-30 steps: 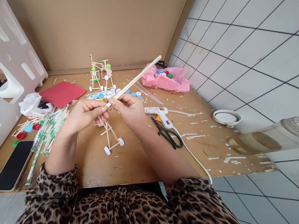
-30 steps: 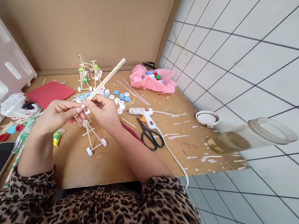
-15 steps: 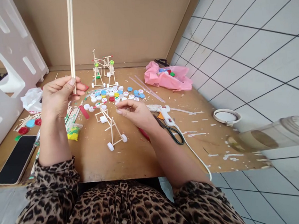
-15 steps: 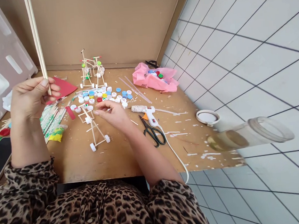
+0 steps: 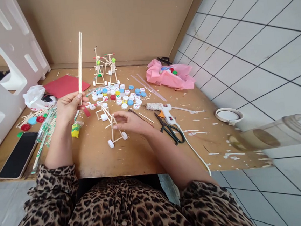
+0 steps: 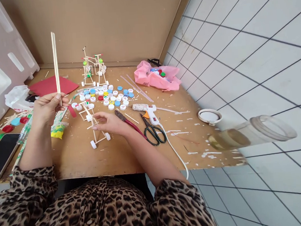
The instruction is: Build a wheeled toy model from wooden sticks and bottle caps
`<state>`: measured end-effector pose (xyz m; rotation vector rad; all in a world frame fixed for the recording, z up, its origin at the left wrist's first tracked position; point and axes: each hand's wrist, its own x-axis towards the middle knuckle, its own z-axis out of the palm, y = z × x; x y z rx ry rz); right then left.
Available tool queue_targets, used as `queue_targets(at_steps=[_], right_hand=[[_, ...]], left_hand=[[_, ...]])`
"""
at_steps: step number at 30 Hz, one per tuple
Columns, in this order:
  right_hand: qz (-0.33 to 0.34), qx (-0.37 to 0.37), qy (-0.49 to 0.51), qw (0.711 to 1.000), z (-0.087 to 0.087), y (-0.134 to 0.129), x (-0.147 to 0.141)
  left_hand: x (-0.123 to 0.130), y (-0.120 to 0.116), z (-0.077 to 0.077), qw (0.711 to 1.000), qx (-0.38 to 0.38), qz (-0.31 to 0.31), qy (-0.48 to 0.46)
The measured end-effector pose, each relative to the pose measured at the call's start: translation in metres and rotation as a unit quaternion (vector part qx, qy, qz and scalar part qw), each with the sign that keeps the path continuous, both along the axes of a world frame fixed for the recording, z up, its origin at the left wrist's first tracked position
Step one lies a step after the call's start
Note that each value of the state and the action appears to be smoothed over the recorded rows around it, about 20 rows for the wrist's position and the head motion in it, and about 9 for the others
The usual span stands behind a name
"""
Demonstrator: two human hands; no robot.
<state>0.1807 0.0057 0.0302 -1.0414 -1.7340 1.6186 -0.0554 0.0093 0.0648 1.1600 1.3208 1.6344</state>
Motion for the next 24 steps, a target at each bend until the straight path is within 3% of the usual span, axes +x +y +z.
queue_targets(at_steps=[8, 17, 24], right_hand=[[0.048, -0.103, 0.026, 0.993, 0.004, 0.007, -0.007], [0.040, -0.094, 0.066, 0.993, -0.006, 0.011, -0.013], [0.008, -0.070, 0.067, 0.995, 0.003, 0.011, -0.010]], left_hand=[[0.002, 0.001, -0.025, 0.999, -0.033, -0.024, -0.034], [-0.003, 0.000, -0.034, 0.998, -0.059, -0.033, -0.012], [0.001, -0.001, -0.038, 0.997, -0.058, -0.034, -0.033]])
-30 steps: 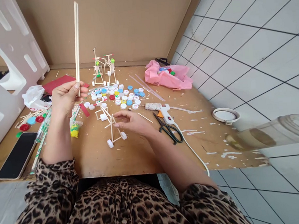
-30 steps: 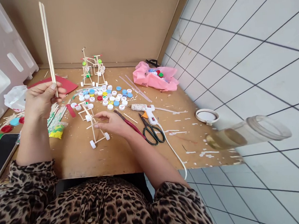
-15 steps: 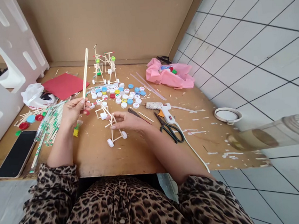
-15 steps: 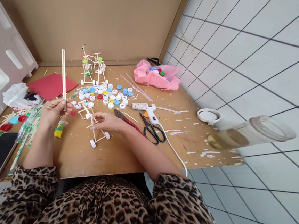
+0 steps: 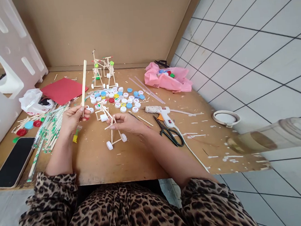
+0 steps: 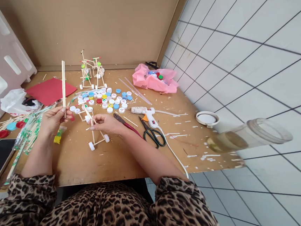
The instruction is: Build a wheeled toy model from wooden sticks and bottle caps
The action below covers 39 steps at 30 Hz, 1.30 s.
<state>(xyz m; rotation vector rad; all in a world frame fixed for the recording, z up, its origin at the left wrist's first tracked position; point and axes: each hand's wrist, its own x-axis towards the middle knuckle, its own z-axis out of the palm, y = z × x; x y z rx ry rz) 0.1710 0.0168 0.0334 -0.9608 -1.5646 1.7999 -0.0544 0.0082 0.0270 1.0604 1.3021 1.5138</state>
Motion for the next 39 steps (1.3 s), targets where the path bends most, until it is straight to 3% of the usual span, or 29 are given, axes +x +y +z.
queue_targets(at_steps=[6, 12, 17, 22, 28, 39], right_hand=[[-0.095, 0.032, 0.014, 0.995, 0.027, 0.028, 0.020], [-0.198, 0.049, -0.014, 0.979, 0.065, 0.100, 0.048], [-0.265, 0.064, -0.045, 0.961, 0.078, 0.158, 0.053], [-0.293, 0.084, -0.072, 0.950, 0.072, 0.201, 0.048], [-0.315, 0.080, -0.091, 0.941, 0.051, 0.240, 0.047], [-0.305, 0.072, -0.105, 0.944, 0.025, 0.271, 0.052]], left_hand=[[0.004, 0.001, -0.004, 1.000, -0.026, -0.002, -0.007], [0.013, 0.000, -0.007, 0.998, -0.059, -0.035, -0.004], [0.022, 0.001, -0.018, 0.994, -0.093, -0.054, -0.007], [0.030, 0.002, -0.028, 0.989, -0.126, -0.079, -0.005], [0.035, 0.000, -0.037, 0.981, -0.147, -0.122, 0.020], [0.038, -0.005, -0.046, 0.976, -0.167, -0.133, 0.053]])
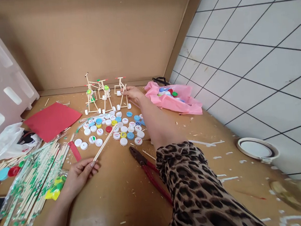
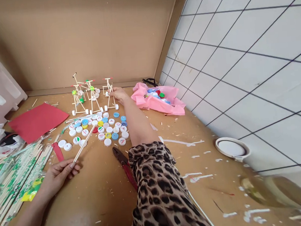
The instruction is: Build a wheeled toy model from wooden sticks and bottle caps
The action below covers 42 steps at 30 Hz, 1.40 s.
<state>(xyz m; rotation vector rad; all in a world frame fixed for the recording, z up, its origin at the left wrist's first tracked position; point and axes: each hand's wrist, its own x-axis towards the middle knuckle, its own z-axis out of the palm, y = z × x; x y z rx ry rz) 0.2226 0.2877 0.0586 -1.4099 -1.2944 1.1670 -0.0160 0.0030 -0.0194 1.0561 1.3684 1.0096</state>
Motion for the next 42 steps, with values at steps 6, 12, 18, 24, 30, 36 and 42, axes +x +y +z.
queue_targets(at_steps=[6, 12, 18, 24, 30, 36, 42], right_hand=[[0.007, -0.002, 0.006, 1.000, -0.007, 0.002, 0.001], [0.016, -0.004, 0.010, 1.000, -0.008, -0.001, 0.003], [0.009, -0.012, 0.016, 1.000, -0.010, -0.005, 0.004], [-0.003, -0.011, 0.037, 0.999, -0.002, -0.012, 0.000], [-0.029, 0.024, 0.053, 0.998, 0.031, -0.026, 0.004], [0.020, 0.086, 0.081, 0.993, 0.047, -0.098, 0.012], [0.118, 0.031, 0.087, 0.989, 0.016, -0.205, -0.006]], left_hand=[[-0.002, 0.000, 0.000, 1.000, -0.013, -0.016, 0.005], [0.000, 0.000, 0.001, 1.000, -0.014, -0.004, -0.004], [0.000, 0.000, 0.001, 1.000, -0.022, 0.007, -0.008], [-0.002, 0.000, -0.003, 1.000, -0.012, -0.006, -0.009], [0.000, 0.000, 0.002, 0.998, -0.002, 0.055, -0.016], [-0.004, 0.004, 0.010, 0.994, 0.034, 0.102, 0.014], [-0.014, 0.010, 0.012, 0.986, 0.062, 0.143, 0.055]])
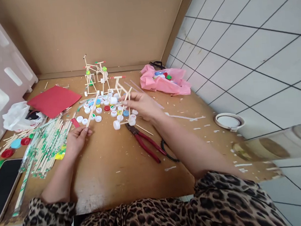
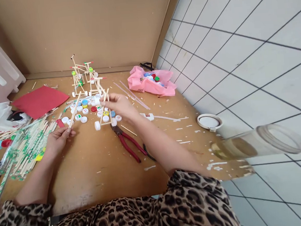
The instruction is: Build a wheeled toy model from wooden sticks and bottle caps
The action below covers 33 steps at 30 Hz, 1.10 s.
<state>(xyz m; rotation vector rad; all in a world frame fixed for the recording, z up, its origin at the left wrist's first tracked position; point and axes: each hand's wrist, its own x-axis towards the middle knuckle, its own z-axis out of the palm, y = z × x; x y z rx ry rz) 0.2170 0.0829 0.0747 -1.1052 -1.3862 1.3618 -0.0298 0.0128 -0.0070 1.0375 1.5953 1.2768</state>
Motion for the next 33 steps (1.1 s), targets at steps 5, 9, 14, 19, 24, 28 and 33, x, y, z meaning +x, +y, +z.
queue_targets(at_steps=[5, 9, 14, 19, 24, 28, 33], right_hand=[[0.030, -0.040, -0.002, 0.999, -0.029, -0.043, -0.025], [0.038, -0.040, -0.035, 0.998, -0.039, -0.050, -0.039], [0.037, -0.050, -0.046, 0.997, -0.047, -0.049, -0.048], [0.017, -0.006, -0.092, 0.996, -0.045, -0.060, -0.032], [-0.060, 0.090, -0.095, 0.990, -0.028, -0.073, 0.016], [-0.174, 0.181, -0.071, 0.965, -0.003, -0.071, 0.060], [-0.259, 0.266, -0.082, 0.925, 0.016, -0.070, 0.096]], left_hand=[[-0.007, 0.002, 0.013, 0.998, -0.028, 0.033, 0.048], [-0.009, 0.001, 0.015, 0.994, -0.049, 0.029, 0.089], [-0.008, 0.001, 0.014, 0.992, -0.083, 0.028, 0.093], [-0.005, 0.001, 0.020, 0.986, -0.125, 0.018, 0.107], [-0.001, -0.001, 0.024, 0.977, -0.150, 0.017, 0.154], [-0.001, -0.002, 0.023, 0.961, -0.171, -0.009, 0.216], [-0.007, -0.001, 0.014, 0.935, -0.155, -0.050, 0.315]])
